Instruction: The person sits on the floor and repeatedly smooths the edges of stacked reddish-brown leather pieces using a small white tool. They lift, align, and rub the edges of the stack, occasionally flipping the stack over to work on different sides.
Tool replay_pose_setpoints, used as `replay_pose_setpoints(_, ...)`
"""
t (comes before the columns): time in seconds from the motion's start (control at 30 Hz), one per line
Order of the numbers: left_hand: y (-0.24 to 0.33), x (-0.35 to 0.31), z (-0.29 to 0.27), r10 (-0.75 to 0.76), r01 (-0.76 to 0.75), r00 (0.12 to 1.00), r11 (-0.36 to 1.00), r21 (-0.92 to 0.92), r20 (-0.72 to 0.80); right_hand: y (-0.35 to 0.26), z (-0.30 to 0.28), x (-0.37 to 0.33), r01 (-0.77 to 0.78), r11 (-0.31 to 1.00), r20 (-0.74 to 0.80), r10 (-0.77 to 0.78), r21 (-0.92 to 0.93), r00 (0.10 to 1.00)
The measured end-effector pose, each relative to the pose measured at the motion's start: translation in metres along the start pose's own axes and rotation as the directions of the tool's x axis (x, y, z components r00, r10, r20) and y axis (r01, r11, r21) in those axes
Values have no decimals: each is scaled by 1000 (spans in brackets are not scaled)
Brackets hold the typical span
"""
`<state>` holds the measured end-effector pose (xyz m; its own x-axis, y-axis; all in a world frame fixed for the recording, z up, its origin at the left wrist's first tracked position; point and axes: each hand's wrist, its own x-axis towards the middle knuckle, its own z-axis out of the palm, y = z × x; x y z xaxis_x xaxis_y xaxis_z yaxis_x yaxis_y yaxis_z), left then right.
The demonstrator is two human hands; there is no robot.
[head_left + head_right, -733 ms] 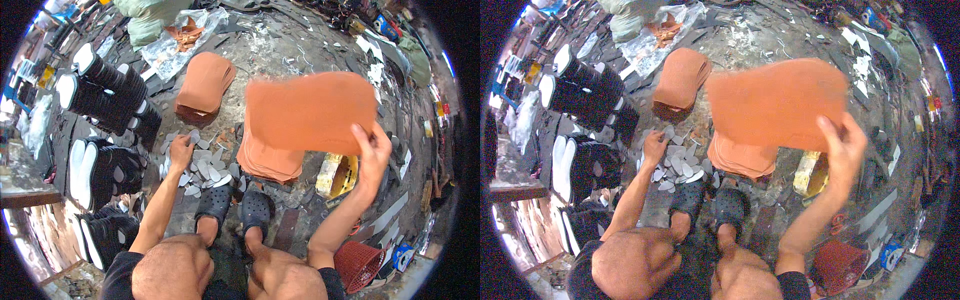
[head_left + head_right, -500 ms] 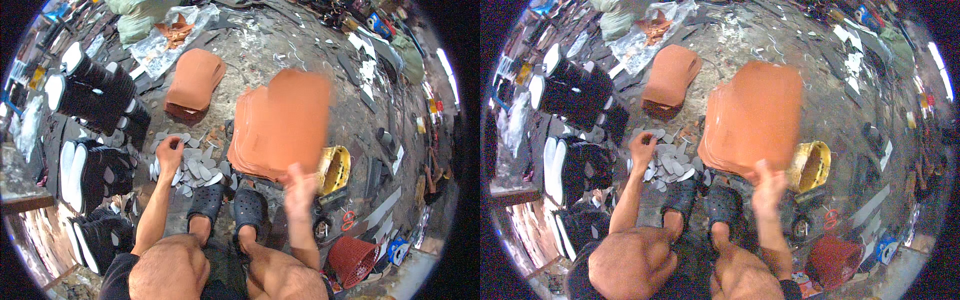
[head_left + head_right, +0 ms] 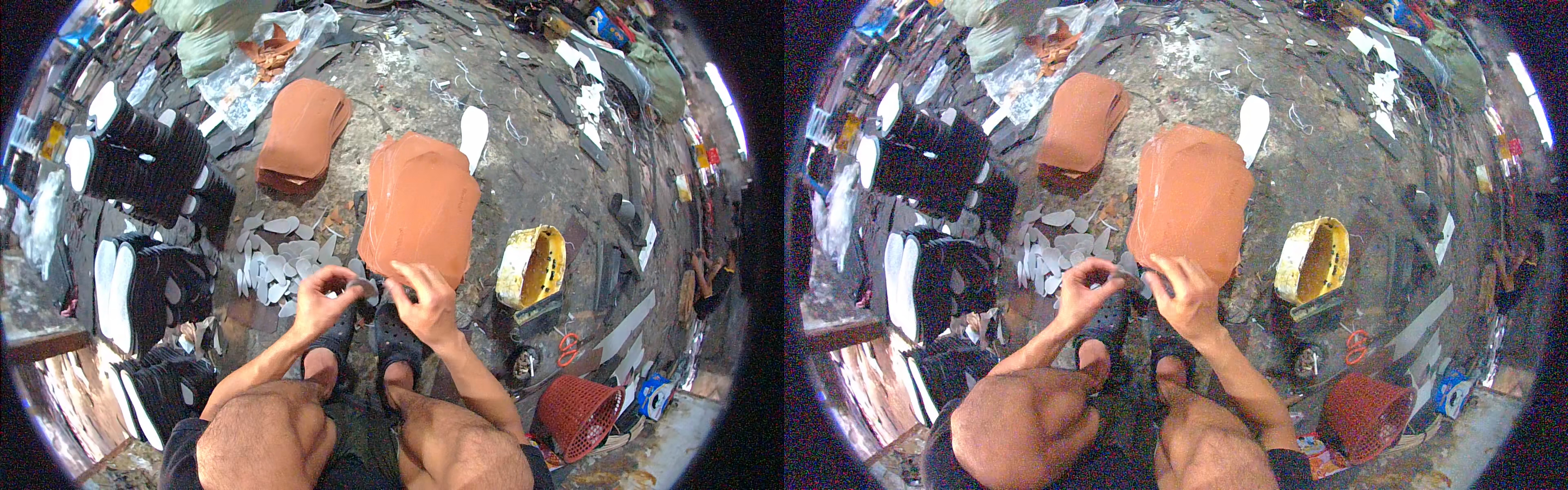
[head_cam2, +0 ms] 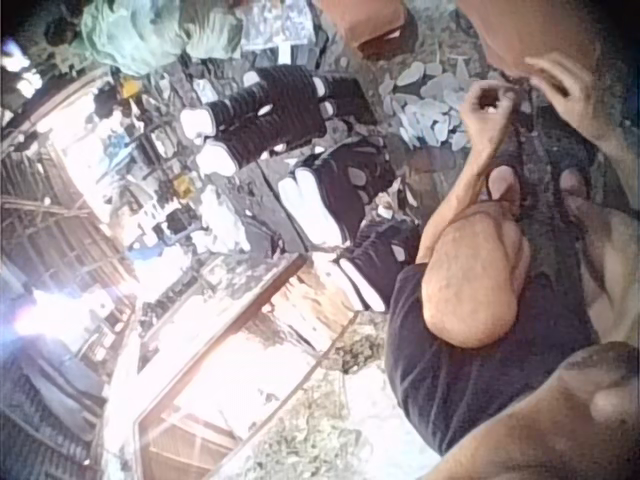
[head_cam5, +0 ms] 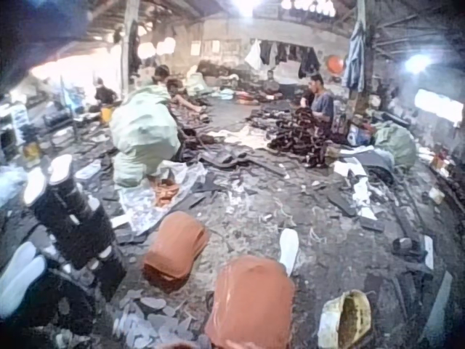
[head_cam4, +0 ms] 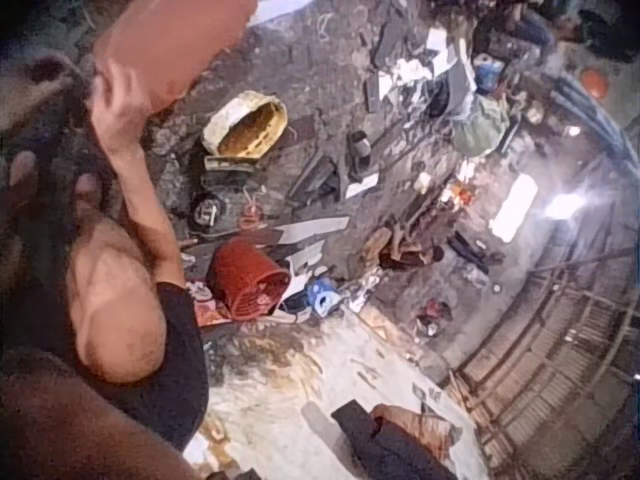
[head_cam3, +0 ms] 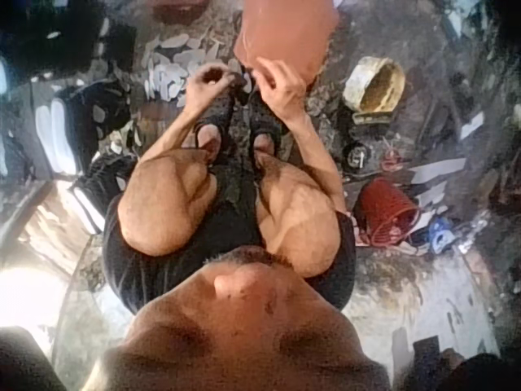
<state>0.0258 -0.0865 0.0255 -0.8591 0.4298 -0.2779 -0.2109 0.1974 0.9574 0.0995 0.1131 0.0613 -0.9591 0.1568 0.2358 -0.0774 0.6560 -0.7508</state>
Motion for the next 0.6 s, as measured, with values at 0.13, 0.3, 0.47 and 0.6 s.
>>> replay_pose_setpoints(0.13, -13, 4, 0, -91, 101, 995, 952, -287, 49, -4, 19, -13, -348, 839, 126, 326, 418, 937)
replay_pose_setpoints(0.3, -15, 18, -2, -56, 75, 994, 972, -224, 92, 23, 5, 0, 174, 967, 9, -175, -188, 984)
replay_pose_setpoints(0.47, 7, 77, 24, 60, -69, 997, 964, -257, -40, 75, -57, 21, -212, 972, 7, 213, -104, 977)
replay_pose_setpoints(0.6, 5, 92, 52, 145, -150, 987, 986, 71, 72, -1, -120, 68, -116, 988, -257, 86, -106, 963)
